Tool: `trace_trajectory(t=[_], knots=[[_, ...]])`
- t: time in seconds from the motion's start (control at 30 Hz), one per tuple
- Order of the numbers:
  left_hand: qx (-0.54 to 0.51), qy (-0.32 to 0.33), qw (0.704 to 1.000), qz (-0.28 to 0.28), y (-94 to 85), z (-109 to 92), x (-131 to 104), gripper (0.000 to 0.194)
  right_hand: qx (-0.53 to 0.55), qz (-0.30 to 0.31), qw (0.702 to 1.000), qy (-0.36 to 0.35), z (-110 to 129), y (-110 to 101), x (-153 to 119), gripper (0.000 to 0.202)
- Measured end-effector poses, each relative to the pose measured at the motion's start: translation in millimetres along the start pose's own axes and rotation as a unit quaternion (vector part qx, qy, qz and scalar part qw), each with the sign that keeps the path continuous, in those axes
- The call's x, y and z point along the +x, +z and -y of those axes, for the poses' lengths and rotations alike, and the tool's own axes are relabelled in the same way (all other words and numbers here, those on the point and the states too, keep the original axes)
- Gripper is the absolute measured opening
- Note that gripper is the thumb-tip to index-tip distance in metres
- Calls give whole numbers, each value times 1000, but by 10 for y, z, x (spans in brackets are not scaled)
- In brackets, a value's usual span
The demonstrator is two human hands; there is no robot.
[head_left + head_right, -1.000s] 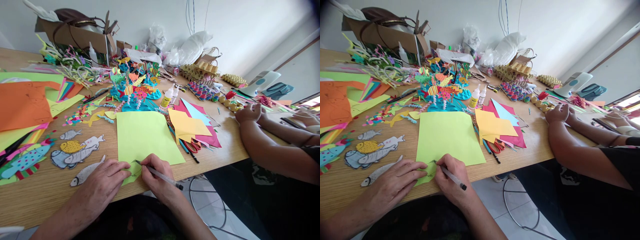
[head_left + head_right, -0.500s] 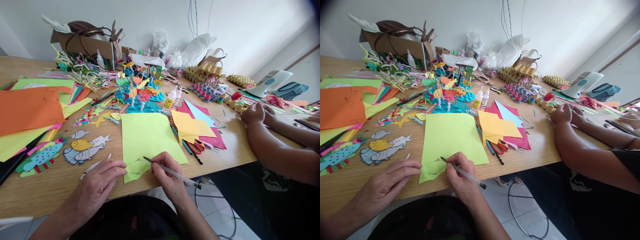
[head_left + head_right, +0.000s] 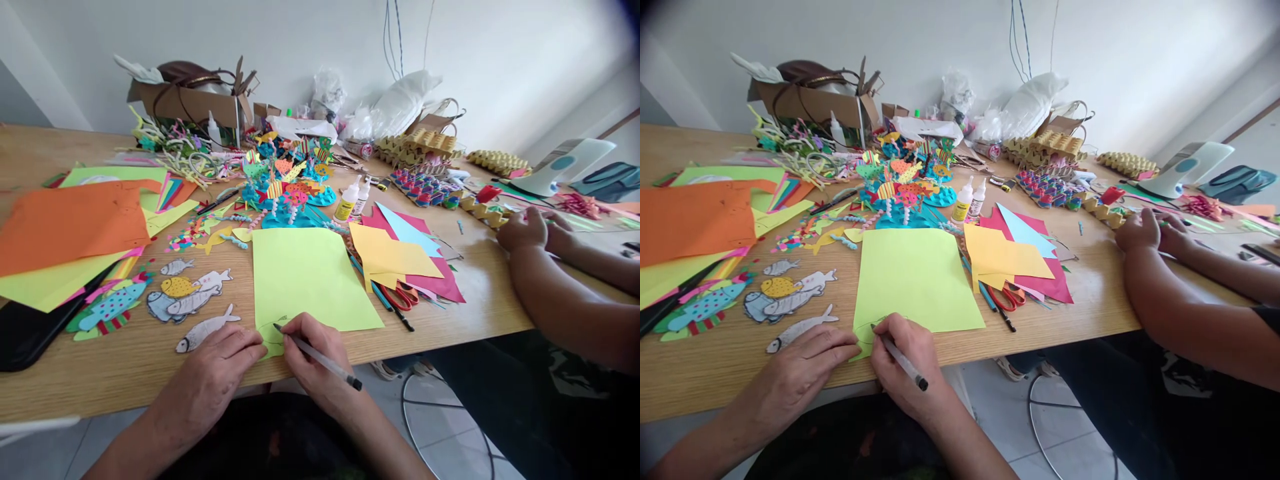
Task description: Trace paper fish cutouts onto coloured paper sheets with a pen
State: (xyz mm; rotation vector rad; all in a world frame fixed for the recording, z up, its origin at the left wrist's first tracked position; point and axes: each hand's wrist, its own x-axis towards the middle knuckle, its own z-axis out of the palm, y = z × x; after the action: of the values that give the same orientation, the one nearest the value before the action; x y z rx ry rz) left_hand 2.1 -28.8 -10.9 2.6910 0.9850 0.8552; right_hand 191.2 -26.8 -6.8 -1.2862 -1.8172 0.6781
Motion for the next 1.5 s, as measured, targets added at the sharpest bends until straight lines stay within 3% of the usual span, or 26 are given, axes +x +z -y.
trace_trajectory(t=[0.7, 1.23, 1.5], knots=[[-14, -24, 1000, -5, -19, -19, 8, 33, -19, 15, 1000, -1, 2, -2, -4, 8], [-13, -22, 1000, -13, -6, -2, 11, 30, 28, 50, 998, -25, 18, -91, -50, 10], [-26, -33, 999, -2, -1, -9, -1, 30, 4, 23, 1000, 3, -7, -41, -29, 9]])
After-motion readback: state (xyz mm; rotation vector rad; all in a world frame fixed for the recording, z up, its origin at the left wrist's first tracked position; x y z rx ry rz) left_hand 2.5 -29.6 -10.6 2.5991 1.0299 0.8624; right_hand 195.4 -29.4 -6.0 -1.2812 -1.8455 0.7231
